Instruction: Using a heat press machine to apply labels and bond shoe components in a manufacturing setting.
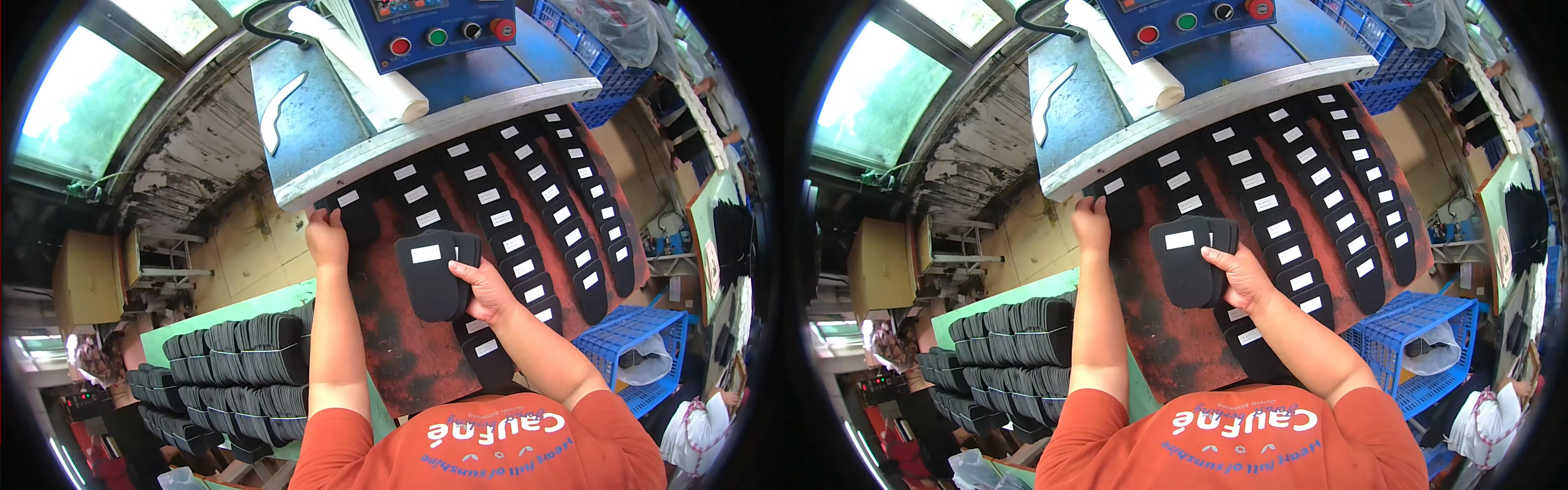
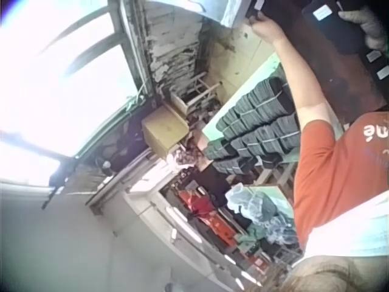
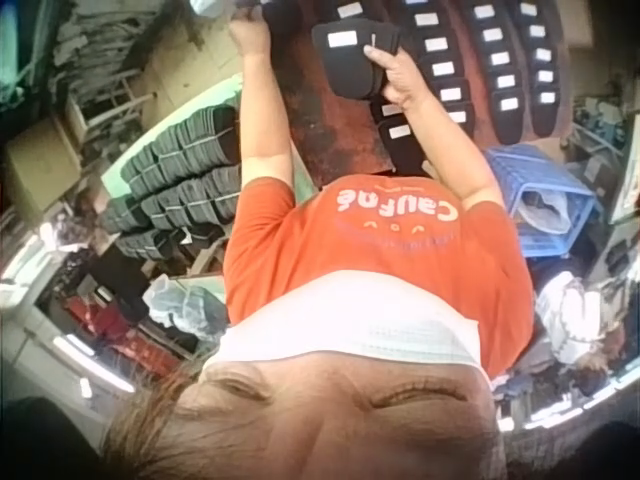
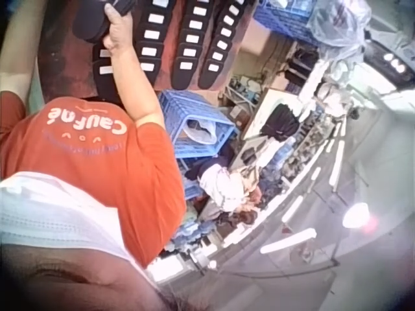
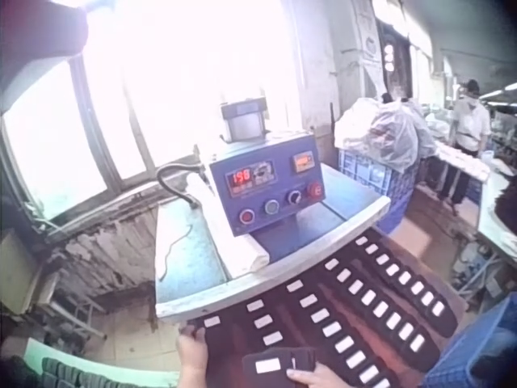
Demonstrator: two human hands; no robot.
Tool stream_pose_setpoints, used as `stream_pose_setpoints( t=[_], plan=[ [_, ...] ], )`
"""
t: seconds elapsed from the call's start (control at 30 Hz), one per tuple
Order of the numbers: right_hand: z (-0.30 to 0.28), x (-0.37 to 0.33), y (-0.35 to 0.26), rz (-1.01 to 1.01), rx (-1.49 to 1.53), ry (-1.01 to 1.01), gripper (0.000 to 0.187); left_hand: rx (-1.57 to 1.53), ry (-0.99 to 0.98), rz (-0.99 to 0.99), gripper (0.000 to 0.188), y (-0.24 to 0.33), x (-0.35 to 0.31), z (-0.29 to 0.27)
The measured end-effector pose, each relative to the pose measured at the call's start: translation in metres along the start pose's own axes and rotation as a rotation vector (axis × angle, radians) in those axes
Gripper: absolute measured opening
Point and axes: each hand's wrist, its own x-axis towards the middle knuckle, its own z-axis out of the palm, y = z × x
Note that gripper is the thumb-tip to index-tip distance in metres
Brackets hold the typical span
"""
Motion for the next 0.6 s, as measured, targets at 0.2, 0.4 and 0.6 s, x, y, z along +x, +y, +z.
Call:
stream_pose_setpoints(
  t=[0.2,0.4,0.6],
  plan=[
    [-0.008,0.015,0.004,-0.097,-0.132,0.008,0.037,-0.736,-0.729,-0.391,0.024,0.098,-0.068,-0.044],
    [-0.005,0.013,-0.010,0.126,0.236,-0.254,0.039,-0.588,-0.287,-0.379,0.035,0.055,-0.026,-0.037],
    [-0.001,0.014,0.004,0.056,0.019,-0.088,0.038,0.106,0.011,0.202,0.038,0.035,-0.027,-0.025]
  ],
)
